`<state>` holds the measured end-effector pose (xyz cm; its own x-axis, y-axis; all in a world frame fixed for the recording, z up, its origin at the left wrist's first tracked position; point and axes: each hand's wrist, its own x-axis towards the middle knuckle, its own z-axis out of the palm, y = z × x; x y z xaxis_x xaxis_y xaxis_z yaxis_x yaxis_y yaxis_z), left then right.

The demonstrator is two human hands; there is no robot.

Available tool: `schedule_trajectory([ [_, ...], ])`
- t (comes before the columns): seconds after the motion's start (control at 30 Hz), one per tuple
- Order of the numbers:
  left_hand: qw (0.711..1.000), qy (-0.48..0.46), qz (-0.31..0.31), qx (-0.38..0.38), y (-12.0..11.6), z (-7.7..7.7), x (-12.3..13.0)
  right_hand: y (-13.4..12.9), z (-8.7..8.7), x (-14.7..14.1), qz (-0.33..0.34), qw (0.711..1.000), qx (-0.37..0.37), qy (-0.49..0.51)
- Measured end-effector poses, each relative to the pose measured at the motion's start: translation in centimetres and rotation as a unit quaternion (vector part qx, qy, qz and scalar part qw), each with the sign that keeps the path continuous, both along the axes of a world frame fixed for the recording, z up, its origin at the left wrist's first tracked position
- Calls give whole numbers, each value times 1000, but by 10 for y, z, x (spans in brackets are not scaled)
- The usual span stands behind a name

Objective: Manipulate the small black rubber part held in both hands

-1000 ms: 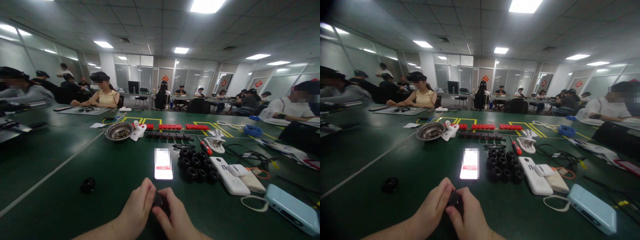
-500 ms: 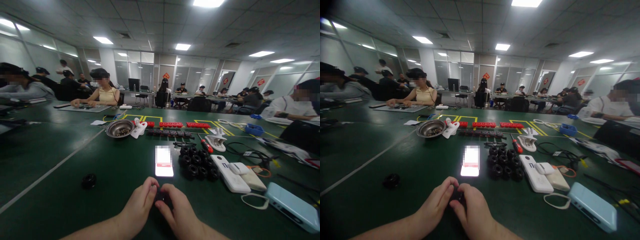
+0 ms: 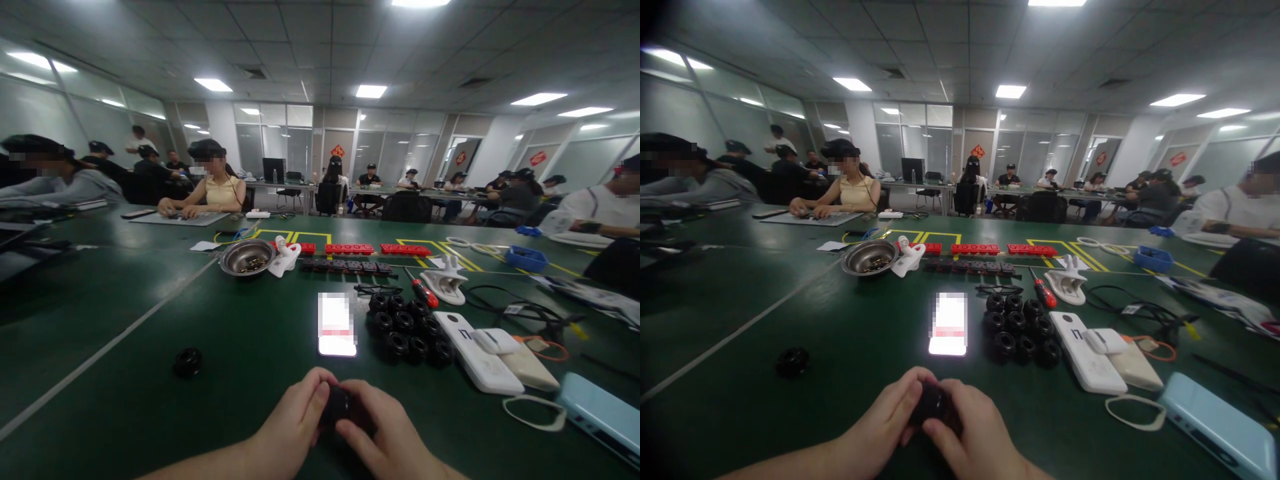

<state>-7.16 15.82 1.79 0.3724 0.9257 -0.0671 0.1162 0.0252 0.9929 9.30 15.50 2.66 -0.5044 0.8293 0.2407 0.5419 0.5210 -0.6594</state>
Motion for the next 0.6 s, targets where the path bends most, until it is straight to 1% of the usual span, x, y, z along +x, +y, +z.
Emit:
schedule_trajectory([
  [0.07, 1000, 9, 8, -17, 3, -4, 0, 2, -3, 3, 35, 997, 75, 5],
  [0.13, 999, -6, 17, -42, 7, -9, 0, 3, -4, 3, 55, 989, 138, 2],
  [0.17, 999, -17, 11, -50, 8, -10, 0, 4, -5, 2, 58, 986, 156, -2],
  [0.23, 998, -34, -21, -58, 11, -12, 0, 3, -5, 1, 61, 984, 170, -3],
  [0.3, 996, -45, -54, -56, 11, -11, -2, 2, -5, 2, 54, 985, 164, 21],
  [0.33, 996, -49, -63, -51, 11, -10, -2, 2, -5, 2, 37, 987, 150, 43],
  [0.4, 996, -51, -67, -33, 9, -7, -3, 2, -5, 3, -10, 992, 97, 81],
  [0.47, 997, -41, -67, -13, 8, -7, -4, 2, -5, 4, -42, 996, 31, 74],
  [0.5, 997, -36, -68, -6, 8, -8, -4, 3, -4, 4, -46, 997, 12, 57],
  [0.53, 997, -33, -68, -4, 8, -9, -4, 3, -3, 4, -39, 998, 8, 39],
  [0.6, 998, -34, -58, -14, 9, -13, -3, 3, -1, 3, 0, 999, 41, 25],
])
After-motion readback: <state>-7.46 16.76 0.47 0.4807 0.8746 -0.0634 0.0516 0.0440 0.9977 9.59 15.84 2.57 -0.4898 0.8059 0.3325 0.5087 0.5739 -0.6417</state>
